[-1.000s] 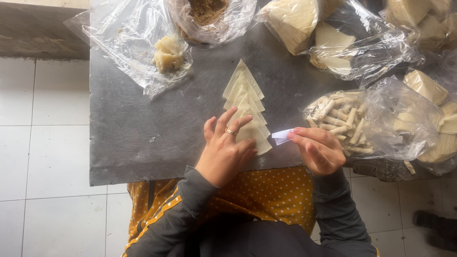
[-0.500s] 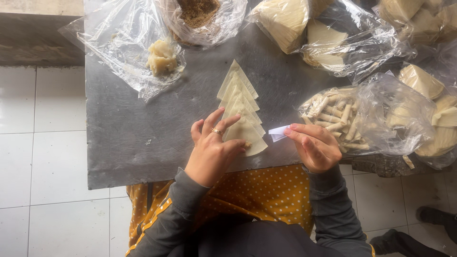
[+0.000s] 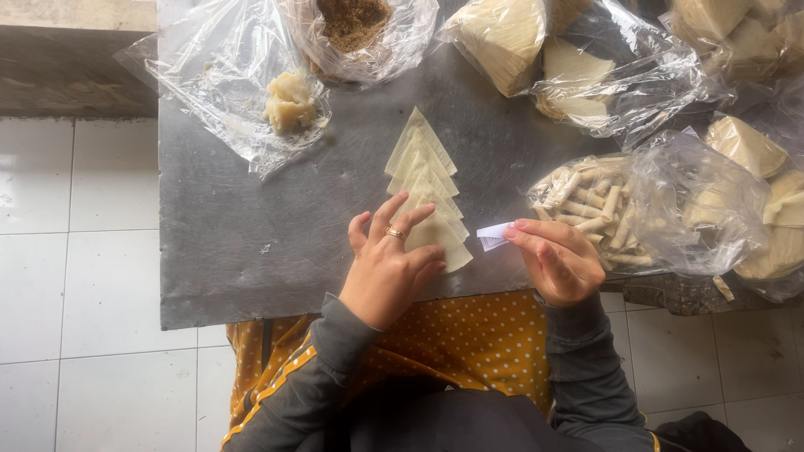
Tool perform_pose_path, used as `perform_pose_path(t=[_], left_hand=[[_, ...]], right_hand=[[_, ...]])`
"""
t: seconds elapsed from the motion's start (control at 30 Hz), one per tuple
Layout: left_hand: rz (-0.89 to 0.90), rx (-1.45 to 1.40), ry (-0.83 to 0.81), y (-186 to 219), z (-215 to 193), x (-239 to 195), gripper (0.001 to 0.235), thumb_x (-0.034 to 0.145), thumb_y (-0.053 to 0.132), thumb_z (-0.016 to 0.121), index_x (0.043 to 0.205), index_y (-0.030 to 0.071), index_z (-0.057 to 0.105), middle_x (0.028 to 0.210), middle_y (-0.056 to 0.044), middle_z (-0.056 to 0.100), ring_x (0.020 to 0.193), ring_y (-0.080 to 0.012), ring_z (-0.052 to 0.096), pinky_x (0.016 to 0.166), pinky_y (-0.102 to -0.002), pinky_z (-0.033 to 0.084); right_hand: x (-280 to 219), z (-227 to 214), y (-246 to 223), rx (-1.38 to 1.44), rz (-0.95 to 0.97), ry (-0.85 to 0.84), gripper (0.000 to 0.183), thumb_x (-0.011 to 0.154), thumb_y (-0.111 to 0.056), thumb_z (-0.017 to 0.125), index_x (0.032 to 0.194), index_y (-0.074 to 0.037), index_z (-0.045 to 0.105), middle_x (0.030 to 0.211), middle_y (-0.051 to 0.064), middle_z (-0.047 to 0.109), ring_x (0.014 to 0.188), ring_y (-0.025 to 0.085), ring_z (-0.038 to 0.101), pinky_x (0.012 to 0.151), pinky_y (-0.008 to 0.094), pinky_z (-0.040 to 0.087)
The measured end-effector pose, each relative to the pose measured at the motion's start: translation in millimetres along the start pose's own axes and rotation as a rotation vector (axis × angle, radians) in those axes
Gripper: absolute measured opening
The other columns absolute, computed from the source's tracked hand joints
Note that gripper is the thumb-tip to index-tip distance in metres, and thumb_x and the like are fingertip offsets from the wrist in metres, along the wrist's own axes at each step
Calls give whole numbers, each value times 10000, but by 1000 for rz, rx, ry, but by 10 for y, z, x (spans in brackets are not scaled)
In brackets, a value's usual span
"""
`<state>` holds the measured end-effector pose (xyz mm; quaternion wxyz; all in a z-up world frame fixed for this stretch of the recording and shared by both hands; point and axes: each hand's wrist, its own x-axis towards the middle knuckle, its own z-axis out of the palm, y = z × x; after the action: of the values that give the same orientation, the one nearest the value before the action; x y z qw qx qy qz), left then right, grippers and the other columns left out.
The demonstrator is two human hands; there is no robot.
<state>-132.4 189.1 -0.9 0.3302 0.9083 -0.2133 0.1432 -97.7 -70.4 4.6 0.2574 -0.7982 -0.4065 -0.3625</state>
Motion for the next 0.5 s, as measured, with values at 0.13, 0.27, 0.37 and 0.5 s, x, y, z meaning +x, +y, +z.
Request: perform_pose_path(t=[0.13, 0.27, 0.37, 0.5], left_hand=[[7, -187, 90, -50, -101, -42, 184, 811, 268, 848, 960, 182, 783, 1437, -61, 575, 1459, -363, 393, 1140, -555, 296], [-143, -355, 307, -143, -307, -100, 204, 842, 168, 799, 1032, 106, 758, 1374, -110, 602, 1425, -365, 465, 1156, -494, 396], [-331, -569, 447, -166, -311, -152, 155, 908, 100, 707, 1060, 70, 722, 1324, -135, 596, 1367, -353, 522, 1136, -461, 444], [-358, -449, 461, -161, -269, -173, 109, 916, 85, 699, 1021, 58, 710, 1260, -135, 639, 1285, -338, 582, 1100, -441, 457]], right_hand=[[35, 0, -6, 60, 70, 21, 1004, 896, 124, 788, 1660, -235, 245, 1048, 66, 763, 980, 219, 752, 821, 310, 645], [296, 87, 11, 137, 237, 13, 950, 933, 88, 774, 1670, -185, 239, 1054, 68, 760, 1003, 225, 762, 865, 322, 636], [593, 213, 121, 102, 261, -106, 926, 936, 48, 809, 1644, -109, 234, 1078, 87, 778, 1002, 205, 778, 863, 282, 638], [1152, 757, 490, 59, 179, -65, 914, 1005, 19, 809, 1671, -128, 201, 1095, 59, 783, 1010, 186, 785, 884, 286, 640]])
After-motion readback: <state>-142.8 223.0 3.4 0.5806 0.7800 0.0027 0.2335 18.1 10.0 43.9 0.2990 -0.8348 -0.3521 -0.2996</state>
